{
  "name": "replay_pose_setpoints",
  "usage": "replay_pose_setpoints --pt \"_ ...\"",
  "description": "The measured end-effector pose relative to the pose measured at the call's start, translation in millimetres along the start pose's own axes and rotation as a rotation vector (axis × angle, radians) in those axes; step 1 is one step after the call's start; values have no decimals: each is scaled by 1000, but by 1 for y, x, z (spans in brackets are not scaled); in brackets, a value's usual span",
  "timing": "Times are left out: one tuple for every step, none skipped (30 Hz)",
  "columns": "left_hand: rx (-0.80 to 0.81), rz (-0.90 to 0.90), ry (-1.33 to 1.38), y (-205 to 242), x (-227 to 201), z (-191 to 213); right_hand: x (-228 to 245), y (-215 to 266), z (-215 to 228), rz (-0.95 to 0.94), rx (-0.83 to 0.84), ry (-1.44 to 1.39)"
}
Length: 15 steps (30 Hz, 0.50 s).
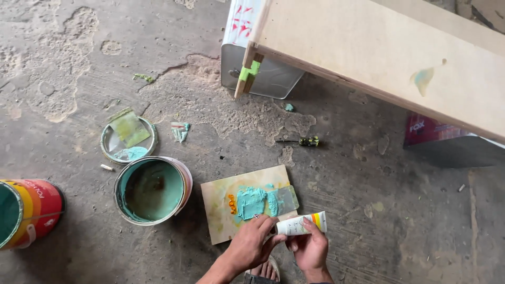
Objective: The person mixes teal paint on a wooden board using a putty knife, then adds yellow paint from a tube and blends the colors to create a green mixture. The person then applies the green paint to the edge of a wooden furniture frame.
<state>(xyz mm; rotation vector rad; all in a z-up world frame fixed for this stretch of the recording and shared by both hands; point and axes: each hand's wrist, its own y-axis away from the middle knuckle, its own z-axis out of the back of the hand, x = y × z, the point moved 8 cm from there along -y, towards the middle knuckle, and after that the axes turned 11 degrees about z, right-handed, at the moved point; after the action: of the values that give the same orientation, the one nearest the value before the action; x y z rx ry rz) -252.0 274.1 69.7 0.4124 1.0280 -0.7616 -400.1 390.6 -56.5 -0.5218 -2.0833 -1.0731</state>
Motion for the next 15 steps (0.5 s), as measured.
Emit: replay_pose_setpoints --pt "-3 0 -1 -1 4 4 3 0 -11 0 3 1" --pt "11 21 -22 -2 9 7 7 -1 -25 16 58 16" --pt "31 42 -39 -1 14 7 12 1 -37 32 108 33" --pt "33 43 -35 -8 16 19 18 0 -47 31 104 35" --pt "-109 70 34 -12 19 43 33 2 -73 164 308 64" --pt "-252 96 102 -14 25 66 46 9 -98 293 515 91" --pt "-250 113 104 -25 39 89 53 3 -110 277 511 94" --pt "-426 177 145 -31 60 125 64 -3 -122 360 499 208" --pt "-595 272 190 -21 83 151 71 1 -124 413 475 339" --pt "-584 321 197 -33 101 181 68 -12 -108 368 463 357" --pt "-648 415 138 -39 120 223 69 -28 -94 441 380 565" --pt "-709 508 74 -45 134 269 70 -43 -83 514 304 775" --pt "-727 526 61 -49 180 293 56 -58 -54 498 329 773" --pt "-778 634 -23 -47 227 321 47 -74 -19 502 248 976" --pt "-832 735 -111 -47 273 355 39 -95 9 515 168 1171"
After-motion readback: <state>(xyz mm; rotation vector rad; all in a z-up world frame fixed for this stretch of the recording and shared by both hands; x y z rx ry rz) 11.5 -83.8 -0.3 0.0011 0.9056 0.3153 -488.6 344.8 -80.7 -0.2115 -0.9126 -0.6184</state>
